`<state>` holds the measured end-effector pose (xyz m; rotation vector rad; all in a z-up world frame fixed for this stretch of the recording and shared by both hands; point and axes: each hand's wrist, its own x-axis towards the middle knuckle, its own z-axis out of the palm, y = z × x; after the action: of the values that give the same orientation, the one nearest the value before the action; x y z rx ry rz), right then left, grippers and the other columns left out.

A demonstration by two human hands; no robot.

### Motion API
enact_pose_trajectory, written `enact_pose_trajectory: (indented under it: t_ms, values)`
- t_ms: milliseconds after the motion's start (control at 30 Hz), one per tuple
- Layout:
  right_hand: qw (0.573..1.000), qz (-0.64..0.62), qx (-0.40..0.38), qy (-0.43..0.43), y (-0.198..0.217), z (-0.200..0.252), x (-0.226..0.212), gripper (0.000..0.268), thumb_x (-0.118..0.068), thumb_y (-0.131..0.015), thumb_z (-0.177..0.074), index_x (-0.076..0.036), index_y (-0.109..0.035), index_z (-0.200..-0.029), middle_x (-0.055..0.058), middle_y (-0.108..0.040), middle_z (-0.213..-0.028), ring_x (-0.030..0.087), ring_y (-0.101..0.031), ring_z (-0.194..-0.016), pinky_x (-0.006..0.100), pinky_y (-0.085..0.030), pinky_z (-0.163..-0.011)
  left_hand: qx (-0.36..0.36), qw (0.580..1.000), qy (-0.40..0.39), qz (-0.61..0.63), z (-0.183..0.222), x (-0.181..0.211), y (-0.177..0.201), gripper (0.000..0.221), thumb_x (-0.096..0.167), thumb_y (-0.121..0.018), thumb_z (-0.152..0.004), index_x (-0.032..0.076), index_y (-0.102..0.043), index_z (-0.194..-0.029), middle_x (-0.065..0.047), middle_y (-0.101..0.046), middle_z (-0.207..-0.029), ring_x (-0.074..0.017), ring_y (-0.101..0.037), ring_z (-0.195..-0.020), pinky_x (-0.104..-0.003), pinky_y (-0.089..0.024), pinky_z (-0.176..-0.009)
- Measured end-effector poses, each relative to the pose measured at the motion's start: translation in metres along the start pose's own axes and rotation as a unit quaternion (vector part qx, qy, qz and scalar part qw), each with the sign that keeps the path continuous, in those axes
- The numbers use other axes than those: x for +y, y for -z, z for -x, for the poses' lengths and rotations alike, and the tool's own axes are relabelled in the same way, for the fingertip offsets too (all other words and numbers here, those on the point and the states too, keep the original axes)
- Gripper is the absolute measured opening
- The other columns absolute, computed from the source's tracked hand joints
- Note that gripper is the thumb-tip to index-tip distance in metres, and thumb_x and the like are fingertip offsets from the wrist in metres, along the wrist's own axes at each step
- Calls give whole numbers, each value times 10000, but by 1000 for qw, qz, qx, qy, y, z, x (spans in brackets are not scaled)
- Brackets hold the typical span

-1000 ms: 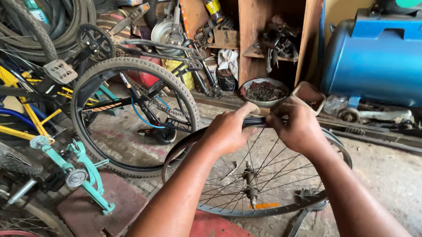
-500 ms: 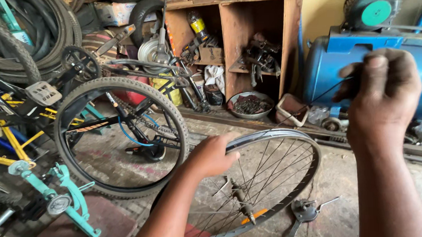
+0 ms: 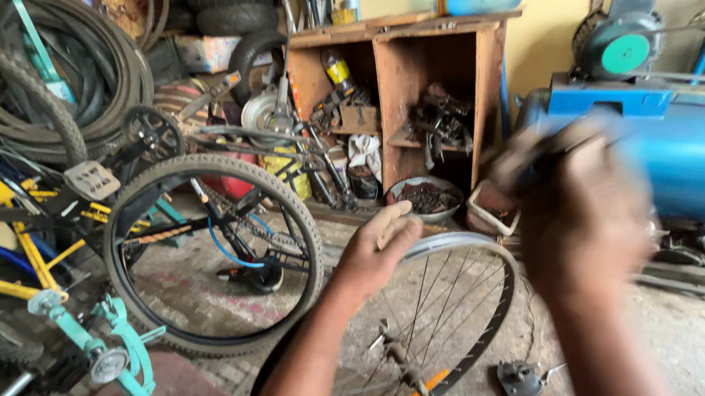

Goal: The person prepares a bicycle wheel rim by applying a strip around the interior, then removes the axle from the hub and begins seating a tire onto the rim by hand.

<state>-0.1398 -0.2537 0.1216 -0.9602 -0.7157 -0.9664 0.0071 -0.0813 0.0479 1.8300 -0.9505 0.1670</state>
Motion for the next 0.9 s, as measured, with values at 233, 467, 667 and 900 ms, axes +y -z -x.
enact_pose_trajectory:
  t_ms: [233,467,667,900]
  values:
    - [896,-31,251,-366,11,49,69,204,-163,-422,-1000,-63,-596,-1036,129,-695,-993,262,-689,-923,461,-572,-920,77,932,84,343,-4,-12,-6,330,310,-452,-1062,29,-600,-1153,-202,-753,-1068,-260,-754,-985,-378,-608,-924]
    - [871,193,89,-444,49,58,86,367,-312,-521,-1054,18,-674,-1003,117,-677,-807,207,-600,-668,371,-512,-630,105,937,30,332,3,-18,-3,252,246,-476,-1084,35,-585,-1000,-195,-751,-868,-252,-775,-792,-366,-619,-765]
    - [879,325,-10,-348,52,59,96,268,-259,-637,-975,0,-633,-906,81,-683,-800,150,-596,-720,314,-557,-690,136,929,101,330,3,-9,4,271,251,-472,-1071,35,-594,-962,-186,-758,-797,-259,-764,-731,-377,-618,-725]
    - [844,236,73,-475,51,53,92,244,-305,-561,-940,-98,-683,-984,63,-727,-837,159,-599,-694,327,-515,-636,135,935,90,314,4,-15,12,270,249,-466,-1062,32,-586,-955,-177,-764,-815,-252,-771,-732,-375,-631,-730]
